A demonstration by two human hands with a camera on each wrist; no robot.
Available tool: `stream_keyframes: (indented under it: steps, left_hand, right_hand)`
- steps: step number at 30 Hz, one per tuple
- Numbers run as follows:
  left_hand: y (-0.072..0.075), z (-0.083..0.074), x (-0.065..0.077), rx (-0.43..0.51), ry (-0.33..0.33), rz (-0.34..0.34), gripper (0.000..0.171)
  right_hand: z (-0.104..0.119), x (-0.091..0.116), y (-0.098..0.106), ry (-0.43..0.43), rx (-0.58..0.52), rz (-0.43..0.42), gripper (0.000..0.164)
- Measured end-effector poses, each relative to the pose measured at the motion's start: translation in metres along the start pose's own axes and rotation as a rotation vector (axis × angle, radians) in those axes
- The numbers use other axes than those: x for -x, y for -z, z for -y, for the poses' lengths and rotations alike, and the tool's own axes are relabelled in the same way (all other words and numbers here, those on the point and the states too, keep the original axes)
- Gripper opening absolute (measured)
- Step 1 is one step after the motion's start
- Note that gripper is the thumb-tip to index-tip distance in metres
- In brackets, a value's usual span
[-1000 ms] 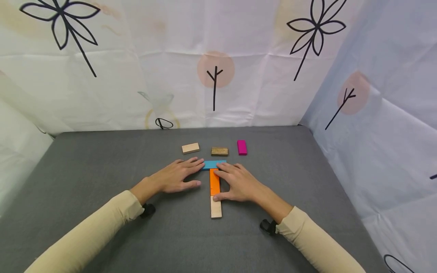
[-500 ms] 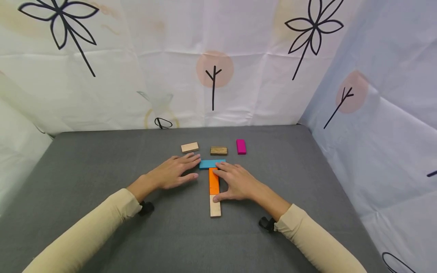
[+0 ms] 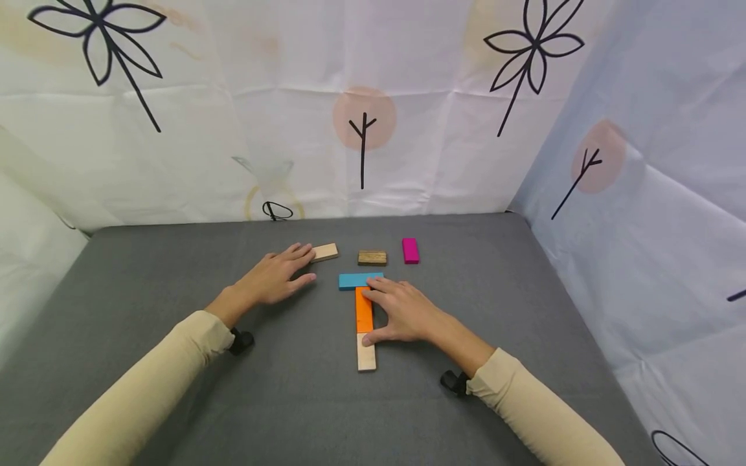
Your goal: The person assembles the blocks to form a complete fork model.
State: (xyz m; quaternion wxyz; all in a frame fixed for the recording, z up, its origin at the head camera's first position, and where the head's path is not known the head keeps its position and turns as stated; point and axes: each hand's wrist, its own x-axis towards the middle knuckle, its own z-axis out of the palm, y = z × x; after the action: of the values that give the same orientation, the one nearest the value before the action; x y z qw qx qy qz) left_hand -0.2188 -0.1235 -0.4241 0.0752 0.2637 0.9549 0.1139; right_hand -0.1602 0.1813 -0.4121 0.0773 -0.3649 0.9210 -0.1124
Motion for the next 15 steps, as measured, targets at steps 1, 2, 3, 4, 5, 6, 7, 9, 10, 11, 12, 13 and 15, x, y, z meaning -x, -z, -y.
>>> stream_keyframes:
  steps: [1,2,3,4,5,6,7,9,10,11,12,13,15]
  left_hand:
    - [-0.0004,0.0014,-0.0003,0.010,0.002,0.004,0.066]
    - [-0.0008,0.0026,-0.0007,0.021,0.002,0.009,0.066]
    - [-0.0012,0.0034,-0.0011,0.029,0.002,0.011,0.065]
    - [-0.0017,0.0043,-0.0008,0.033,0.001,0.012,0.065]
    - [-0.0020,0.0050,-0.0007,0.037,0.000,0.011,0.065]
    - [-0.0023,0.0054,-0.0007,0.038,-0.003,0.010,0.065]
    - [-0.0024,0.0055,-0.0007,0.040,-0.005,0.008,0.065]
    - [-0.0024,0.0054,-0.0009,0.038,-0.008,0.006,0.065]
    - [-0.0021,0.0051,-0.0007,0.036,-0.010,0.005,0.065]
    - [-0.0019,0.0047,-0.0007,0.035,-0.011,0.005,0.065]
    - [-0.0015,0.0043,-0.0004,0.033,-0.012,0.004,0.064]
    - [-0.0013,0.0039,0.0000,0.030,-0.015,0.002,0.064]
    - [-0.0006,0.0027,0.0016,0.022,-0.025,-0.005,0.064]
  right_hand:
    - [-0.0001,0.0002,0.0003,-0.002,0.000,0.001,0.091]
    - [-0.0002,0.0005,0.0005,-0.004,0.000,0.002,0.091]
    - [-0.0004,0.0008,0.0007,-0.005,-0.001,0.003,0.092]
    - [-0.0003,0.0007,0.0006,-0.005,-0.003,0.004,0.092]
    - [-0.0002,0.0007,0.0005,-0.005,-0.004,0.006,0.092]
    - [-0.0002,0.0007,0.0004,-0.005,-0.005,0.007,0.092]
    - [-0.0002,0.0007,0.0003,-0.006,-0.007,0.008,0.092]
    - [-0.0004,0.0007,0.0001,-0.007,-0.011,0.008,0.092]
    - [-0.0006,0.0007,0.0000,-0.007,-0.012,0.008,0.092]
    - [-0.0007,0.0007,-0.0002,-0.007,-0.013,0.007,0.092]
    - [-0.0008,0.0007,-0.0002,-0.007,-0.014,0.008,0.092]
    - [-0.0009,0.0006,-0.0003,-0.006,-0.014,0.007,0.092]
    - [-0.0011,0.0005,-0.0004,-0.004,-0.013,0.008,0.092]
